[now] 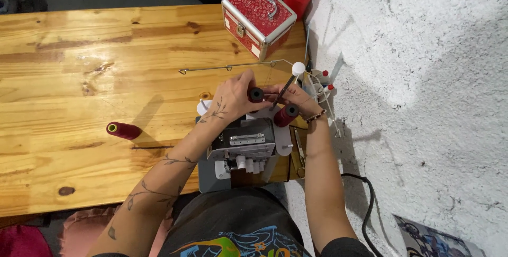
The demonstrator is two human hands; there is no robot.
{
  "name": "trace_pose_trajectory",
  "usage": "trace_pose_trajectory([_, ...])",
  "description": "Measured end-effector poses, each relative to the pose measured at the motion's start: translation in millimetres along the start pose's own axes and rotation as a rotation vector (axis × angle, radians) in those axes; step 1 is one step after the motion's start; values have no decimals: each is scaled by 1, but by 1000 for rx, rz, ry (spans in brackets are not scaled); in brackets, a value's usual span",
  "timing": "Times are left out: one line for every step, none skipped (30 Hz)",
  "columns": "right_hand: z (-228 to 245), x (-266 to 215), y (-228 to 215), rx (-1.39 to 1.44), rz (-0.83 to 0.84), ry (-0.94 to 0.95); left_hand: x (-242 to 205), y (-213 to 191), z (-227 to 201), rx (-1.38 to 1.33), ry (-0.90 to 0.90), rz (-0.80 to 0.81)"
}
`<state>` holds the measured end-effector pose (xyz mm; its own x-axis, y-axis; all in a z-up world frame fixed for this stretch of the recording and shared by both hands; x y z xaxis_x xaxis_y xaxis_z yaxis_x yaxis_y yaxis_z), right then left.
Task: The person selects thread spools from a shelf and places them on a sewing machine. They then pull thread from the spools and guide it through the machine's tension discs and guides, using scissors to cut the thread ends.
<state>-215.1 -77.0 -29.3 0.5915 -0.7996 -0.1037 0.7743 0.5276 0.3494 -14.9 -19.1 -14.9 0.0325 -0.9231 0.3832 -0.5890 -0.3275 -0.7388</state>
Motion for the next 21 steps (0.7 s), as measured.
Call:
trace_pose_trajectory([-3, -1, -1, 0, 0, 1, 0, -2, 0, 0, -1, 0])
trace_pose_trajectory([-7, -3, -1, 20, -23, -21, -1, -4, -1, -25, 14, -7])
trace_pose_trajectory([-10, -4, -2, 40, -47, -42, -3, -7, -1, -49, 29, -14])
trace_pose_trajectory([-20, 0, -11, 40, -45, -40, -4, -14, -2, -49, 27, -15])
trace_pose_trajectory([-29, 3, -20, 34, -93, -67, -5, -20, -2, -111, 3, -26])
trace_pose_trajectory([-39, 6, -29, 30, -139, -91, -7, -27, -2, -173, -22, -37])
trace_pose_trajectory([-44, 2, -34, 29, -137, -87, -13, -27, 8, -173, -27, -38])
trace_pose_trajectory([-48, -1, -39, 66, -206, -111, -18, -28, 19, -225, -35, -100])
trace_pose_trajectory([-53, -4, -44, 104, -275, -134, -23, -30, 30, -277, -43, -163])
trace_pose_trajectory([-65, -6, -50, 103, -272, -130, -32, -40, 31, -277, -48, -164])
trace_pose_trajectory([-76, -9, -58, 96, -404, -172, -40, -51, 33, -285, -70, -231])
trace_pose_trajectory([-89, -14, -66, 88, -534, -209, -51, -63, 34, -290, -96, -298])
trace_pose_trajectory([-93, -20, -64, 86, -529, -199, -66, -67, 40, -288, -106, -299])
trace_pose_trajectory([-96, -24, -65, 107, -633, -213, -80, -71, 47, -221, -145, -314])
trace_pose_trajectory([-99, -29, -65, 127, -737, -228, -94, -76, 54, -153, -184, -328])
trace_pose_trajectory([-97, -38, -60, 123, -732, -224, -107, -78, 56, -153, -190, -332])
trace_pose_trajectory([-95, -48, -55, 142, -819, -179, -121, -81, 58, -136, -246, -341])
trace_pose_trajectory([-94, -58, -50, 160, -907, -132, -136, -84, 60, -119, -304, -348])
trace_pose_trajectory([-110, -63, -64, 156, -903, -125, -148, -80, 64, -119, -312, -350])
trace_pose_trajectory([-126, -69, -77, 91, -970, -129, -160, -77, 69, -105, -339, -354])
trace_pose_trajectory([-143, -74, -90, 25, -1035, -133, -173, -75, 75, -92, -365, -358])
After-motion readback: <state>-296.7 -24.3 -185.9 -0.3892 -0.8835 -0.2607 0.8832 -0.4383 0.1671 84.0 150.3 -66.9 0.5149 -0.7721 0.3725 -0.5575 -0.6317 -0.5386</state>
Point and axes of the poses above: each hand's wrist, its own x-axis towards the middle knuckle, its own y-axis out of the palm, z = x × y, the point moved 1 cm from there along x, towards the middle knuckle, and after that the axes turned 12 degrees about -z, right-handed, at the moved point
